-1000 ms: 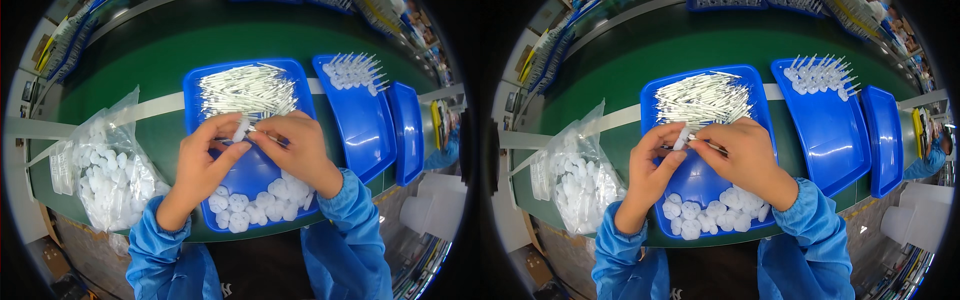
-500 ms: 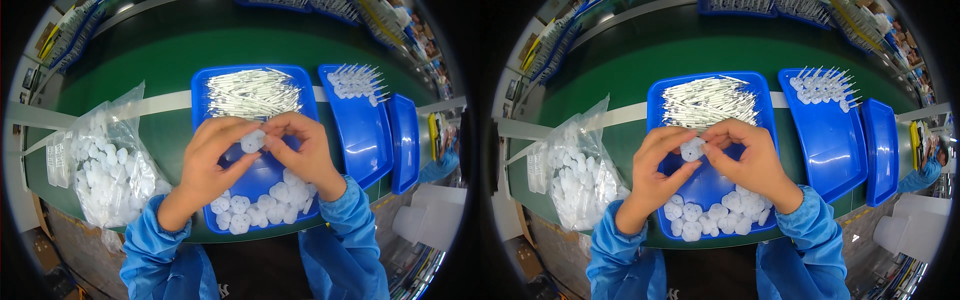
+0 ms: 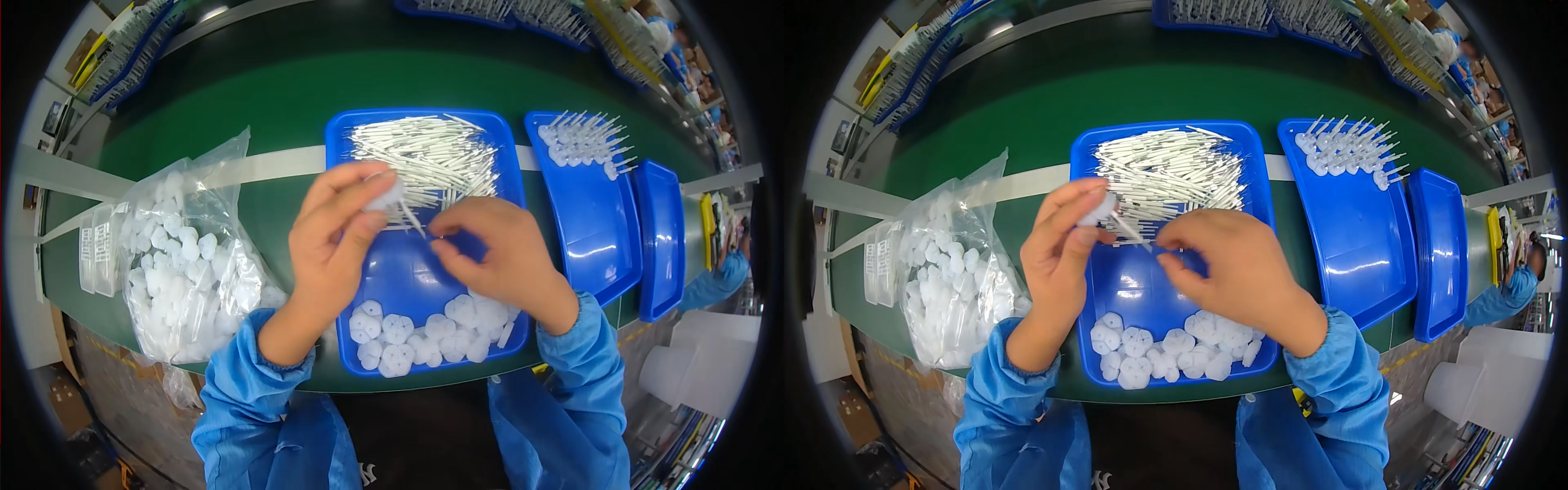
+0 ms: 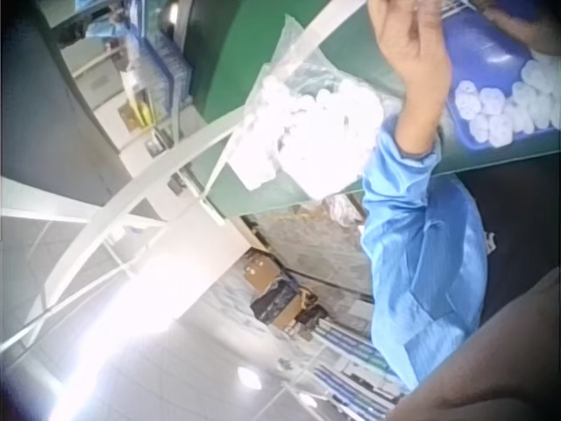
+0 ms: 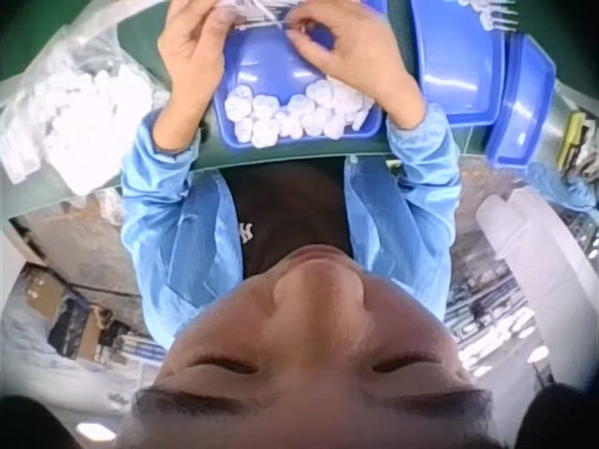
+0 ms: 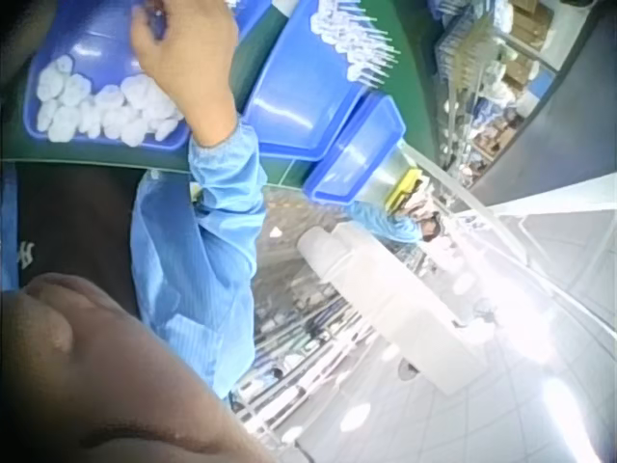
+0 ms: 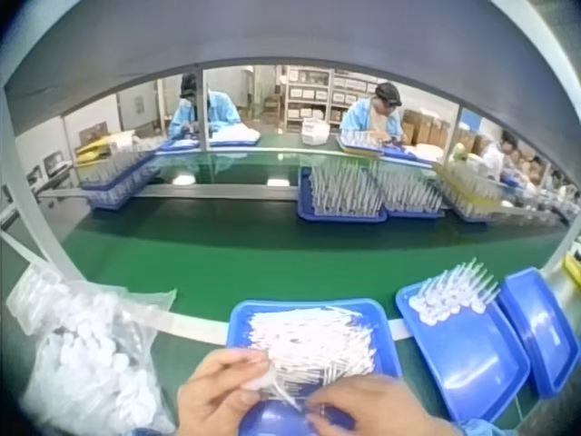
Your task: The person inserts white plastic sticks into the holes of white plastic bases by hand. They pick up a base and a stick, insert the stick into the base, and place the assembled unit into a blue tray. The process is repeated continuously throughout the video.
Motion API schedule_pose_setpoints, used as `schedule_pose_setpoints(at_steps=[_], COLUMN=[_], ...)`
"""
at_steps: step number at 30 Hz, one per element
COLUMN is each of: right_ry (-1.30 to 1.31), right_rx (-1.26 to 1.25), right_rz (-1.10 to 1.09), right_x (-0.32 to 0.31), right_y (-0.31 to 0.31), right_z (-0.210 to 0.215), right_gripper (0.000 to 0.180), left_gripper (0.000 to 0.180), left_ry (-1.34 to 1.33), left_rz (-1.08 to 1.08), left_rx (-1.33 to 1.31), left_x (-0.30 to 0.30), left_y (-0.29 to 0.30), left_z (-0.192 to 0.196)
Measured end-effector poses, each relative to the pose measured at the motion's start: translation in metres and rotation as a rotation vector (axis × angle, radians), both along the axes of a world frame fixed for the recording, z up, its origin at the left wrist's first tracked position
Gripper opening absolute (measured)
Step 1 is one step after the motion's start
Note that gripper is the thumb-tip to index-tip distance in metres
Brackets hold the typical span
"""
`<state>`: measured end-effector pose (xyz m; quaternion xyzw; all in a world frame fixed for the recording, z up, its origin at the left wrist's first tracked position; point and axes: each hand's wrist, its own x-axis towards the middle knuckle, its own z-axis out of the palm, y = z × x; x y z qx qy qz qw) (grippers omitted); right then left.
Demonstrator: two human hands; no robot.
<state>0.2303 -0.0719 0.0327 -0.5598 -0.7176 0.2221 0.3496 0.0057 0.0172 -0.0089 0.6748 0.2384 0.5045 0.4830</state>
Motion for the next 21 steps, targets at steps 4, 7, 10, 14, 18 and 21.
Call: schedule_pose_setpoints(at_steps=[4, 7, 10, 14, 18, 21], right_ry=[-0.603, -0.688, -0.517, -0.437, -0.258, 0.034], right_rx=[0.378, 0.43, 0.347, 0.306, 0.348, 0.238], right_rz=[0.137, 0.129, 0.055, -0.053, -0.125, -0.187], right_x=[-0.033, -0.035, -0.018, -0.006, 0.003, 0.004], right_y=[0.022, 0.028, 0.026, 0.02, 0.019, 0.014], right_z=[-0.02, -0.027, -0.028, -0.023, -0.014, -0.014], right_gripper=[0.015, 0.011, 0.014, 0.021, 0.024, 0.023], left_gripper=[0.025, 0.025, 0.031, 0.042, 0.069, 0.075], left_ry=[-0.065, -0.148, -0.081, -0.094, 0.032, 0.162], left_rz=[0.017, -0.048, -0.082, -0.047, -0.025, 0.026], left_rx=[-0.185, -0.375, -0.333, -0.28, -0.145, 0.006], left_x=[-0.003, -0.003, -0.006, -0.003, -0.001, 0.002], left_y=[0.002, -0.001, 0.0, 0.004, 0.002, 0.0], left_z=[0.0, -0.001, 0.002, -0.005, -0.003, -0.007])
